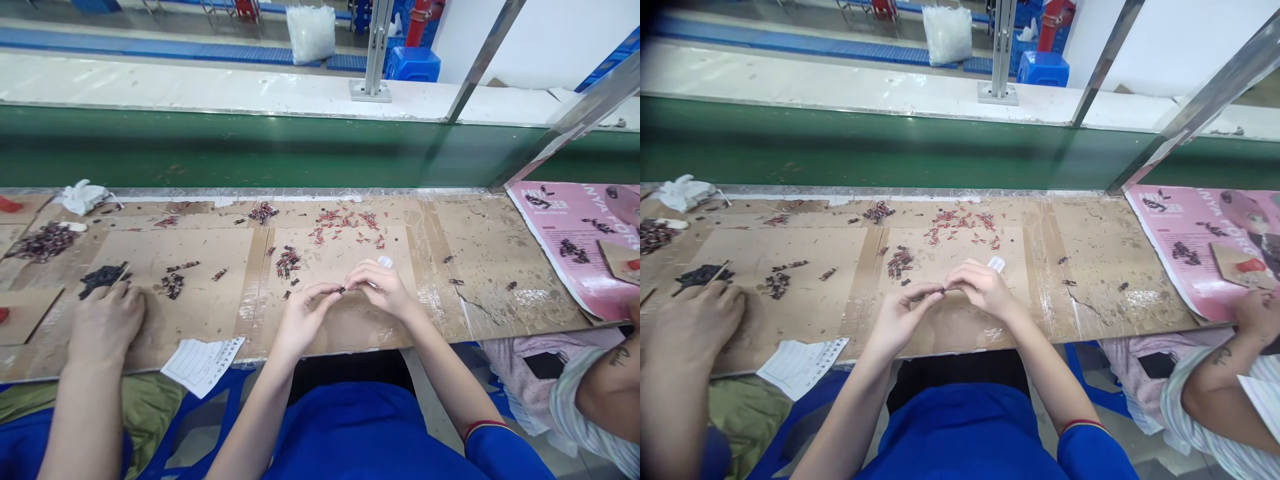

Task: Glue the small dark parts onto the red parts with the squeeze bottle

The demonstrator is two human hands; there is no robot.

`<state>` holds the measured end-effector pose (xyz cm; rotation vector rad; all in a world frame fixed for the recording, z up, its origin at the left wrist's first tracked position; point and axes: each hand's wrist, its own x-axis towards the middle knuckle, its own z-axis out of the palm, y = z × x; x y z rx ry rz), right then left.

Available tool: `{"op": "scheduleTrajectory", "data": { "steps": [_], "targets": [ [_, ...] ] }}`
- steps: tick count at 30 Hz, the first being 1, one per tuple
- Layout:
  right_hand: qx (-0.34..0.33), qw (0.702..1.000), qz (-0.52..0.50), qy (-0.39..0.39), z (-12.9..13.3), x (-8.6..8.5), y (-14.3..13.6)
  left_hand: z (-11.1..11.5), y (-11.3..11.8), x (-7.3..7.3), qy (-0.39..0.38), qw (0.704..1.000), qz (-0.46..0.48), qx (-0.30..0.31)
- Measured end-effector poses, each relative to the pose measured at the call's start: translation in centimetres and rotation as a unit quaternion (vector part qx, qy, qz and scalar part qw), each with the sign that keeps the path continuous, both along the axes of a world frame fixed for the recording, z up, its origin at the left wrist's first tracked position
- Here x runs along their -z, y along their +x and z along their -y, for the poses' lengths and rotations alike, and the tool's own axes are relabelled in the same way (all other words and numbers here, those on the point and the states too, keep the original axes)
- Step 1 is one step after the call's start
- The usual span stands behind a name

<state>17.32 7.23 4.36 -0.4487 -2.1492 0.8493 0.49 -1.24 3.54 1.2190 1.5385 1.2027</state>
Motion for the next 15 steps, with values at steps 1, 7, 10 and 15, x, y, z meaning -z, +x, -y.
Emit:
{"op": "scheduleTrajectory", "data": {
  "steps": [1,7,10,15],
  "targets": [
    [0.0,1.0,-0.014,-0.005,0.1,-0.1,0.0,0.0,0.0,-0.1,-0.001,1.0,-0.001,0.002],
    [-0.001,0.998,-0.051,-0.044,0.4,0.1,0.3,0.3,0.2,-0.4,-0.004,1.0,0.012,0.023],
    [0.02,0.997,-0.023,-0.072,0.3,0.7,0.5,0.4,0.3,-0.9,-0.011,0.999,0.026,0.035],
    [0.033,0.998,-0.007,-0.046,0.5,1.0,0.9,0.5,0.5,-1.8,-0.044,0.994,0.08,0.053]
  ]
}}
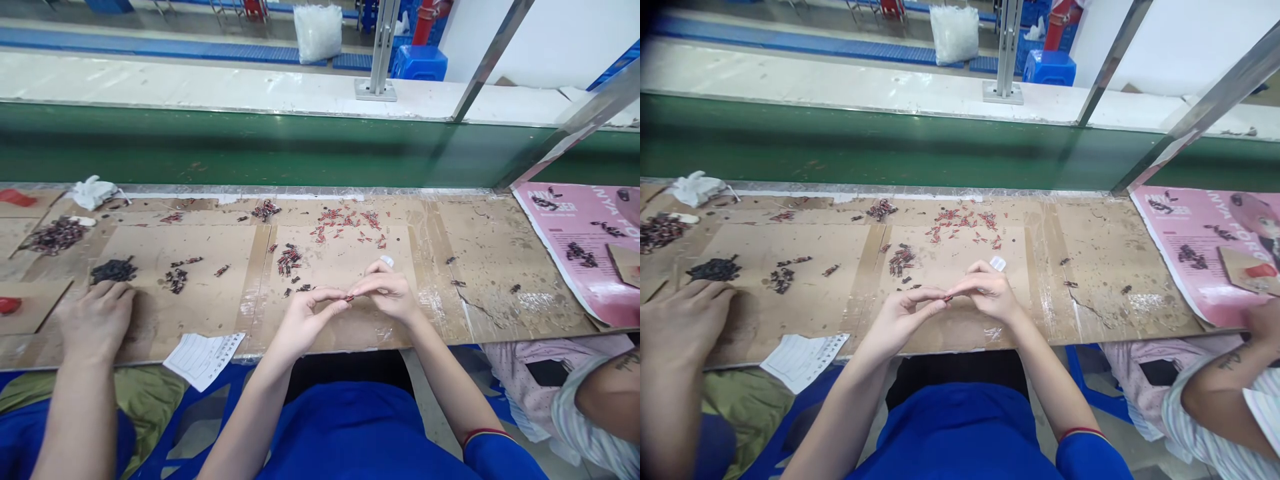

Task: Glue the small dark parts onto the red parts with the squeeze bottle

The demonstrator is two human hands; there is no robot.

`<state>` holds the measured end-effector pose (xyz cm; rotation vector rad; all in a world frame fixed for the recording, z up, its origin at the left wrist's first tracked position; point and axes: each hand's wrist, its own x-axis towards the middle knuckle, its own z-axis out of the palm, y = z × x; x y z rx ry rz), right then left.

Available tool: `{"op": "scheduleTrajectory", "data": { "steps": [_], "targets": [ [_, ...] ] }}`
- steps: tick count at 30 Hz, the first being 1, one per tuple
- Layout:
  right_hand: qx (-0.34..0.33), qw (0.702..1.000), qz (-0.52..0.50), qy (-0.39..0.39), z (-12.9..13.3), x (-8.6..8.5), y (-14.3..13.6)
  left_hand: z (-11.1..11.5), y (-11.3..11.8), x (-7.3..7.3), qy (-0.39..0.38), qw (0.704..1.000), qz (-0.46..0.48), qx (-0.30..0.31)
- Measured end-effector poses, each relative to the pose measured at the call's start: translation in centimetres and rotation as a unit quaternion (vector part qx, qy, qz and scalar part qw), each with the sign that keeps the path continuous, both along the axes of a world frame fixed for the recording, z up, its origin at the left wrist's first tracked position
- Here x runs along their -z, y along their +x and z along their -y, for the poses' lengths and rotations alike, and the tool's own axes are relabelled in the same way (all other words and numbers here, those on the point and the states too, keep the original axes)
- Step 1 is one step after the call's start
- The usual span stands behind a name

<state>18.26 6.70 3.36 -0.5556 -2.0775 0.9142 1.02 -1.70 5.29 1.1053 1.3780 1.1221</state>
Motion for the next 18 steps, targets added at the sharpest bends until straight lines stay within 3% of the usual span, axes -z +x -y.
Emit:
{"op": "scheduleTrajectory", "data": {
  "steps": [9,18],
  "targets": [
    [-0.022,0.997,0.041,0.067,0.4,-0.8,0.9,0.0,0.0,-1.2,-0.085,0.987,0.13,0.05],
    [-0.041,0.992,-0.01,0.115,0.0,-1.4,2.0,-0.1,0.6,-1.4,-0.092,0.976,0.191,0.058]
  ]
}}
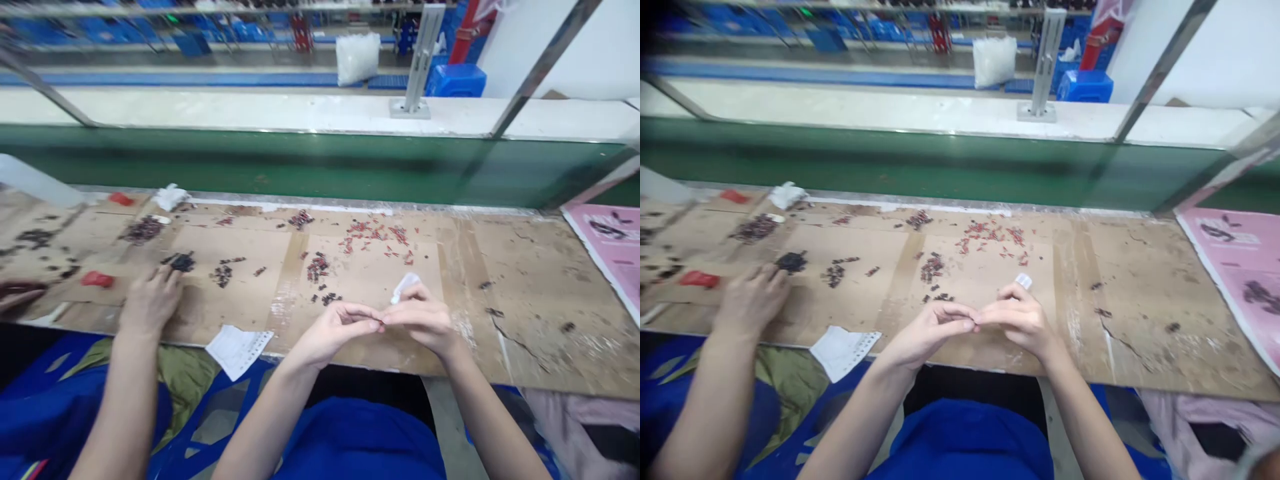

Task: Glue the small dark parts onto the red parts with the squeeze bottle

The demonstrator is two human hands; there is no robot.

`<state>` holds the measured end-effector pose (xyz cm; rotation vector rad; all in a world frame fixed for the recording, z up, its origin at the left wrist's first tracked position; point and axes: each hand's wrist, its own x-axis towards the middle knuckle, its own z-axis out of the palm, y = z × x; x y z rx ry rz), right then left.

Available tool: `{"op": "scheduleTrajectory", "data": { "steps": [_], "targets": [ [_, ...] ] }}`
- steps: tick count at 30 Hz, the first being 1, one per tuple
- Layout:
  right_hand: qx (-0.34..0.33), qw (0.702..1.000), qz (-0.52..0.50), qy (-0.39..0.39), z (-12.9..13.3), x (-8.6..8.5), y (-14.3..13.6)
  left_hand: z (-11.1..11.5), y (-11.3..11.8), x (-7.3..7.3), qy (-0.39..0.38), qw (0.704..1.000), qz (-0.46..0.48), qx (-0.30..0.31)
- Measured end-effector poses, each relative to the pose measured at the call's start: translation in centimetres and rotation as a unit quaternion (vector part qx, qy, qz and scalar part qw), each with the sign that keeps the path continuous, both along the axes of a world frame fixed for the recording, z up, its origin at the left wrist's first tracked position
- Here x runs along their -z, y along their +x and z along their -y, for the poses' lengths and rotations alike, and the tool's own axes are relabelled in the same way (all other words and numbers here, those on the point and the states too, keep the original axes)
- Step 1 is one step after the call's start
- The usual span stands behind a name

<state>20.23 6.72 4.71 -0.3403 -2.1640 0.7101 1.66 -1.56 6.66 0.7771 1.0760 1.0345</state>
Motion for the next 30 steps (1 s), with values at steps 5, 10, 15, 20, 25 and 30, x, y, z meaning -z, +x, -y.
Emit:
{"op": "scheduleTrajectory", "data": {
  "steps": [5,10,15,20,25,30],
  "targets": [
    [0.015,1.0,-0.017,-0.007,-0.1,-0.4,-0.6,-0.3,-0.1,0.1,0.037,0.998,-0.037,-0.024],
    [0.158,0.975,-0.03,-0.155,1.8,-1.2,-2.4,-0.1,0.2,0.2,0.148,0.945,-0.245,-0.16],
    [0.191,0.937,-0.038,-0.291,2.7,-1.0,-3.8,0.4,0.5,0.6,0.211,0.884,-0.373,-0.184],
    [0.191,0.932,-0.022,-0.309,2.8,-1.0,-4.4,0.6,0.2,0.8,0.236,0.859,-0.413,-0.192],
    [0.189,0.93,-0.018,-0.313,3.3,-1.6,-4.9,1.0,-0.2,1.0,0.257,0.859,-0.39,-0.212],
    [0.19,0.933,-0.002,-0.305,3.7,-1.7,-5.1,1.2,-0.5,1.4,0.285,0.855,-0.36,-0.241]
  ]
}}
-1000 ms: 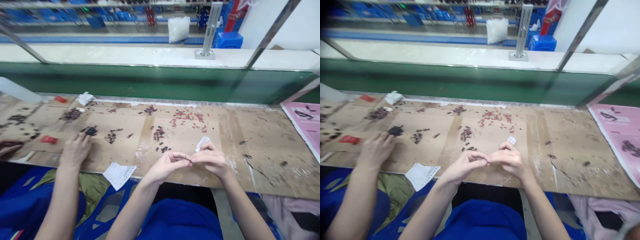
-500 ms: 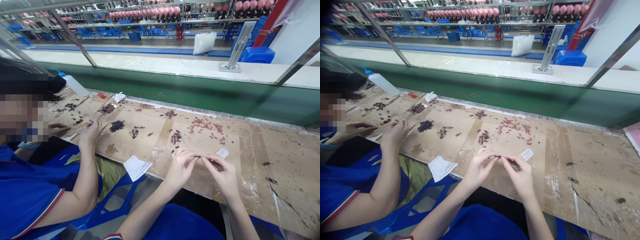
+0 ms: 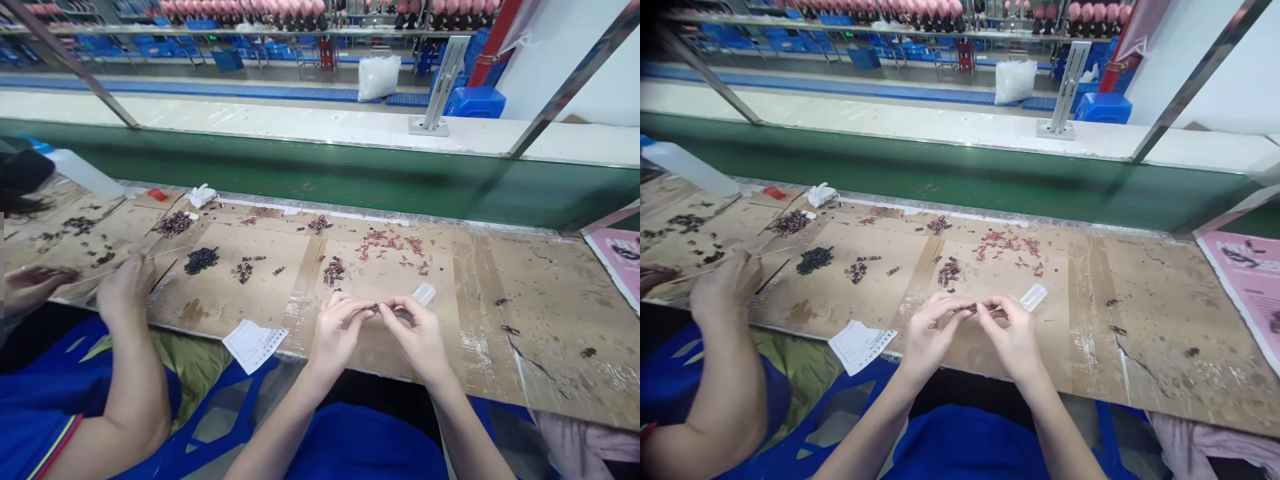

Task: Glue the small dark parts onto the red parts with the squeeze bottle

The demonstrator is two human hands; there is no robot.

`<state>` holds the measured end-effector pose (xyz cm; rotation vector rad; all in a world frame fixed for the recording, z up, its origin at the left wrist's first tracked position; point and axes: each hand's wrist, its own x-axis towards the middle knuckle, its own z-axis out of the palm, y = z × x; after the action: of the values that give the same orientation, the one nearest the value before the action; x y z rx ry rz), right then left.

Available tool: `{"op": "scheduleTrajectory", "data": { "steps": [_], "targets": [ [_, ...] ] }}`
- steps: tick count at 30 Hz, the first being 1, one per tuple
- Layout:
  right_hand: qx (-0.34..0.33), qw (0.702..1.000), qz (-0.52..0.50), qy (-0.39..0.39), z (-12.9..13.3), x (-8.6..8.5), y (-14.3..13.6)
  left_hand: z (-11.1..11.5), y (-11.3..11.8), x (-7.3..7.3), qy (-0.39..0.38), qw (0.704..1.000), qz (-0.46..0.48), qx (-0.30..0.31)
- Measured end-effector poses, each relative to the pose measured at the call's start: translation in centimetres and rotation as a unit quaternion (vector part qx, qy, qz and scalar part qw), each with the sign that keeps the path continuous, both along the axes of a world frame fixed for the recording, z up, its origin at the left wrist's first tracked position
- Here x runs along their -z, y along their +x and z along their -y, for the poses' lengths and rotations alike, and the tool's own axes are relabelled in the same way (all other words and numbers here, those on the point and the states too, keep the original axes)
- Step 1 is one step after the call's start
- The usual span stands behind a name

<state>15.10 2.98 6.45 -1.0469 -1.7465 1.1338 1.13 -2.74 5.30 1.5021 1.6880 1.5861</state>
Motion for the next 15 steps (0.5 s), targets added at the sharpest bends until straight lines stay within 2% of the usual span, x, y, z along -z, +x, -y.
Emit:
{"op": "scheduleTrajectory", "data": {
  "steps": [5,8,11,13,15],
  "targets": [
    [0.012,0.998,0.009,0.063,0.3,0.5,-0.4,-0.2,-0.1,0.3,0.003,0.999,0.042,0.011],
    [0.015,0.993,0.034,0.114,0.4,1.0,-0.7,-0.3,-0.1,0.7,-0.026,0.998,0.061,0.019],
    [0.02,0.989,0.07,0.127,0.0,1.8,-0.2,-0.5,-0.5,1.7,-0.066,0.995,0.064,0.029],
    [0.084,0.983,0.117,0.11,-0.6,2.6,0.9,-0.8,-1.3,2.6,-0.088,0.995,0.042,0.017],
    [0.183,0.962,0.189,0.079,-1.4,3.5,2.4,-1.4,-2.7,3.7,-0.1,0.995,-0.009,-0.021]
  ]
}}
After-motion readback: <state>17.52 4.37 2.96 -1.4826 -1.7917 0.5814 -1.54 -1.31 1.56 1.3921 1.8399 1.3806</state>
